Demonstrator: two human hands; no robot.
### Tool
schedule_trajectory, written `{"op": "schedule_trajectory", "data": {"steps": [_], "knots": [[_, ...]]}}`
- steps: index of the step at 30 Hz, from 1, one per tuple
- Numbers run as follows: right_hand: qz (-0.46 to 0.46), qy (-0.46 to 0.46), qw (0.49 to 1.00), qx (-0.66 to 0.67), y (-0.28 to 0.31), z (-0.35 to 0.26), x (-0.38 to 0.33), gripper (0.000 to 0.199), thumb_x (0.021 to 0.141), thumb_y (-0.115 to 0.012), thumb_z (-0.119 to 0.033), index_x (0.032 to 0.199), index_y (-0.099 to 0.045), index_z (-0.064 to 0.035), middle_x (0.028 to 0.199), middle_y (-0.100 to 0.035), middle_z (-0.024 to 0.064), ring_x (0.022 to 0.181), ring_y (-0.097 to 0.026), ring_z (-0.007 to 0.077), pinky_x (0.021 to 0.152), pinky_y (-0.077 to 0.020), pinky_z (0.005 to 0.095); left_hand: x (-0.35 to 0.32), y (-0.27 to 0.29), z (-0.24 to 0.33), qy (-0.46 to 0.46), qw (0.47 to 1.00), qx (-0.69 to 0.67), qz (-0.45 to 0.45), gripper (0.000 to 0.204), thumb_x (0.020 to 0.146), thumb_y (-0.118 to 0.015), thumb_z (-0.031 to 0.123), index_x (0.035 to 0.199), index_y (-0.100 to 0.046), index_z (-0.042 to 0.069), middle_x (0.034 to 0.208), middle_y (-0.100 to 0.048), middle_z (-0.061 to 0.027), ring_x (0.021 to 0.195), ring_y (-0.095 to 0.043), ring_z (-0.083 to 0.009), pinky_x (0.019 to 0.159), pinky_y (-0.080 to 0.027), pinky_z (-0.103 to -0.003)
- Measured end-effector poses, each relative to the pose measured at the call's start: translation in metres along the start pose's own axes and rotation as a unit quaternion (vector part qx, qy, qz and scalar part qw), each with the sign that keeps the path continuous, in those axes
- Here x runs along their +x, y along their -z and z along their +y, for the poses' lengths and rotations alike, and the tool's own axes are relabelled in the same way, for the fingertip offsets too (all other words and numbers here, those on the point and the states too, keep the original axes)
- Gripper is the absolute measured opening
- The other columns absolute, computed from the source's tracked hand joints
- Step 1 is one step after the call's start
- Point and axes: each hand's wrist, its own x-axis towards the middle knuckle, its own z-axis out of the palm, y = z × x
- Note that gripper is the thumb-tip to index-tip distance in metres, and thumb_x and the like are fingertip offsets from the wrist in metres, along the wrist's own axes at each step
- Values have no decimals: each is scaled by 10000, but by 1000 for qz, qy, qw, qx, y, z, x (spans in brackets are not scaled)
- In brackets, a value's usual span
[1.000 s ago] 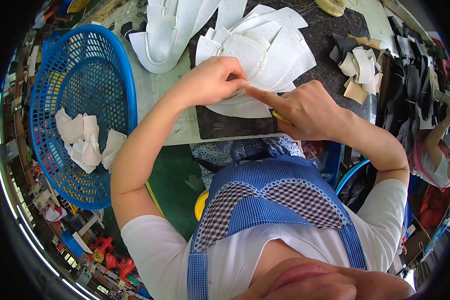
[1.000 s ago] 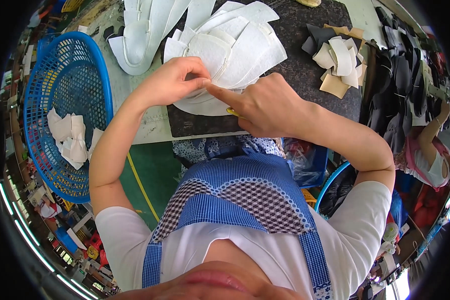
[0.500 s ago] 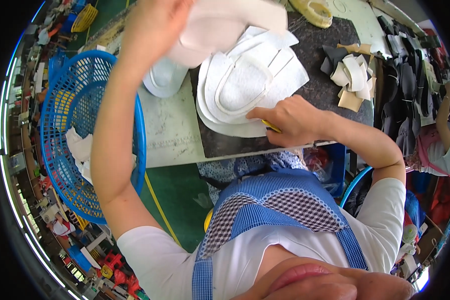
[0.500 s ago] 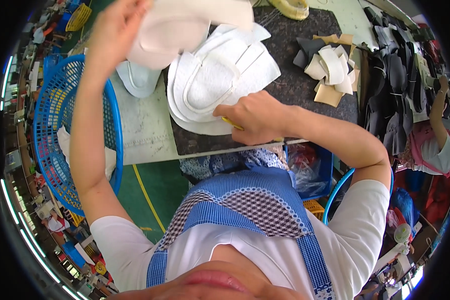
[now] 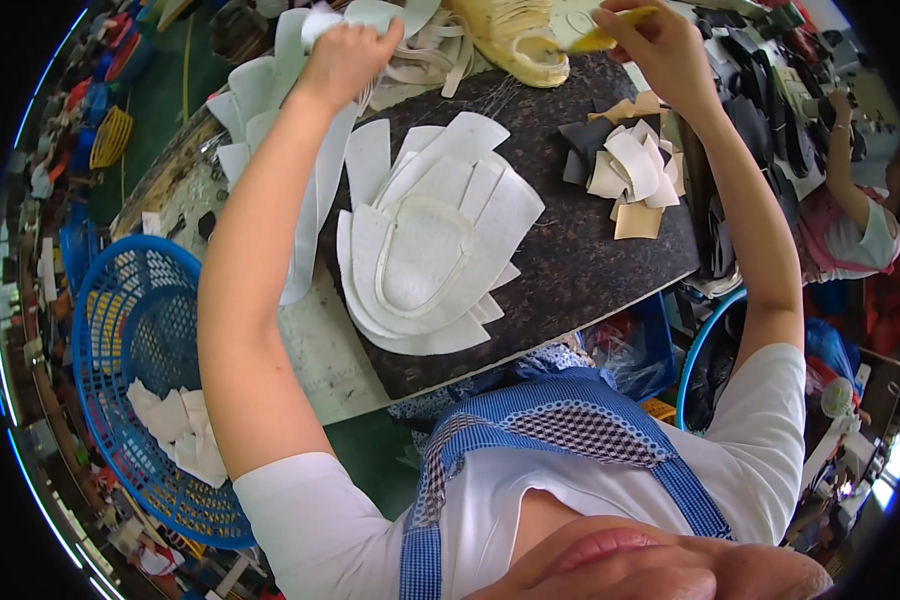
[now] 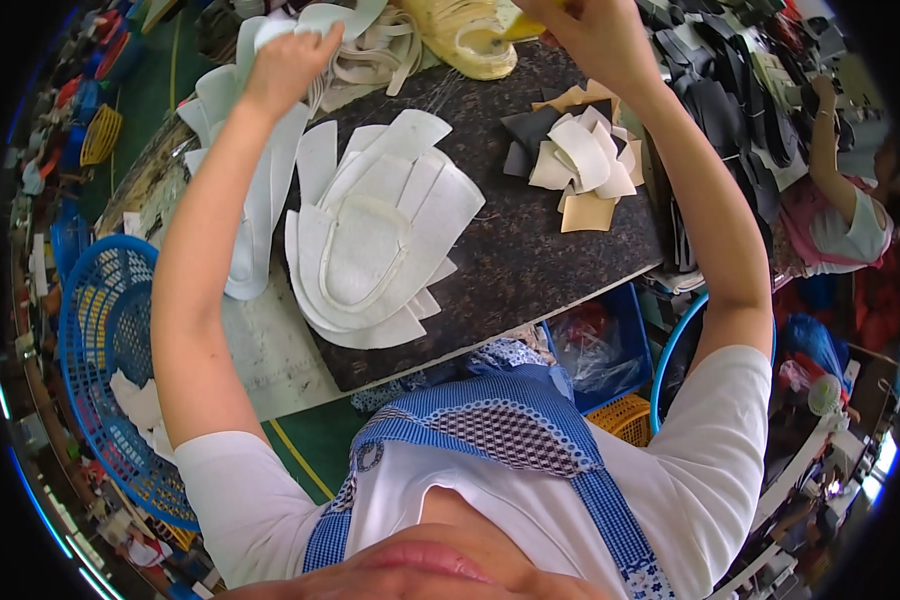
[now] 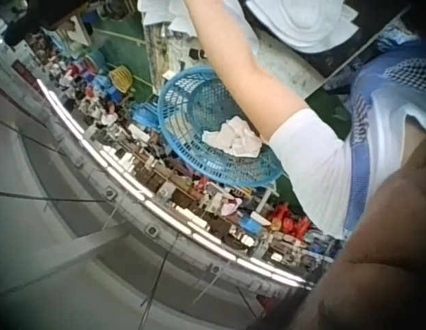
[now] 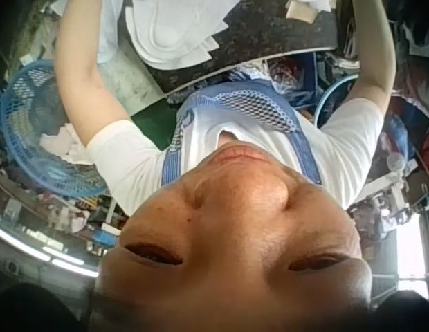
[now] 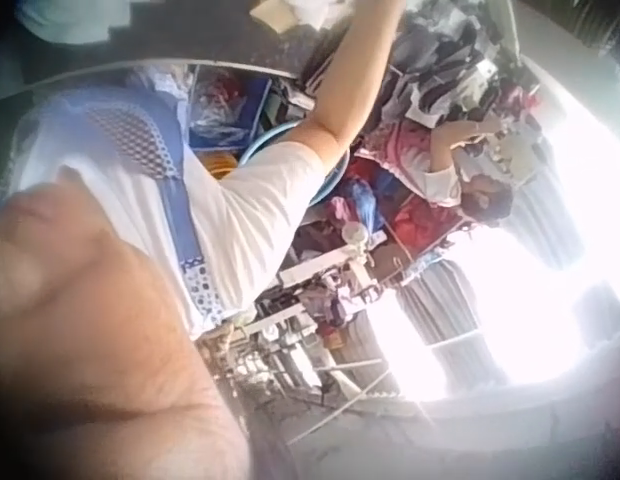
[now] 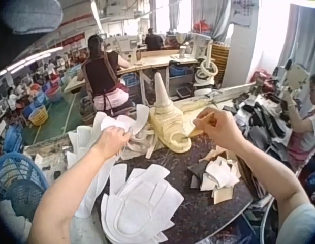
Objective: Applying adhesive to shoe components and sorting them.
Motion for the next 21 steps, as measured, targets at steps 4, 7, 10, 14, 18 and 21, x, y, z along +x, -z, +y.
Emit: {"op": "schedule_trajectory", "data": {"steps": [4,7,10,14,18,21], "knots": [[-50,0,994,99,-41,43,24,253,974,-626,-219,945,-687,25,682,-658,40,525,-583,110,495,-462,273,-11,18,21,36,986,-140,85,387,873,-647,204,1251,-586,143,826,-666,-35,783,-685,-197,744,-534,-348],[-85,-84,981,154,-59,59,25,264,985,-610,-220,961,-686,31,687,-647,34,539,-587,111,510,-472,266,-40,73,12,78,946,-311,41,341,917,-631,201,1234,-605,79,1086,-676,-95,940,-662,-281,818,-535,-380],[-64,-156,961,219,-1,206,57,408,982,-608,-398,1033,-659,3,838,-681,36,684,-633,87,639,-503,199,-79,149,49,25,886,-456,-83,317,865,-664,196,1147,-636,54,1105,-667,-110,1007,-652,-265,886,-520,-386],[-247,-134,879,385,-84,11,-15,427,959,-630,-415,1010,-649,9,855,-690,43,720,-670,114,647,-548,224,-153,218,118,18,853,-504,-135,357,789,-720,231,1089,-637,54,1167,-635,-119,1099,-624,-282,938,-507,-397],[-370,169,909,96,-142,-60,-26,303,869,-724,-284,930,-642,1,711,-649,82,657,-619,164,625,-501,313,-157,219,133,49,878,-457,-135,399,760,-739,203,1107,-620,45,1227,-603,-142,1176,-588,-303,978,-493,-411],[-383,139,890,204,-148,-74,-30,282,827,-733,-254,879,-633,5,689,-627,96,631,-593,171,609,-483,335,-155,220,140,31,897,-420,-133,407,750,-725,178,1109,-614,21,1256,-591,-169,1192,-580,-313,993,-484,-424]]}}
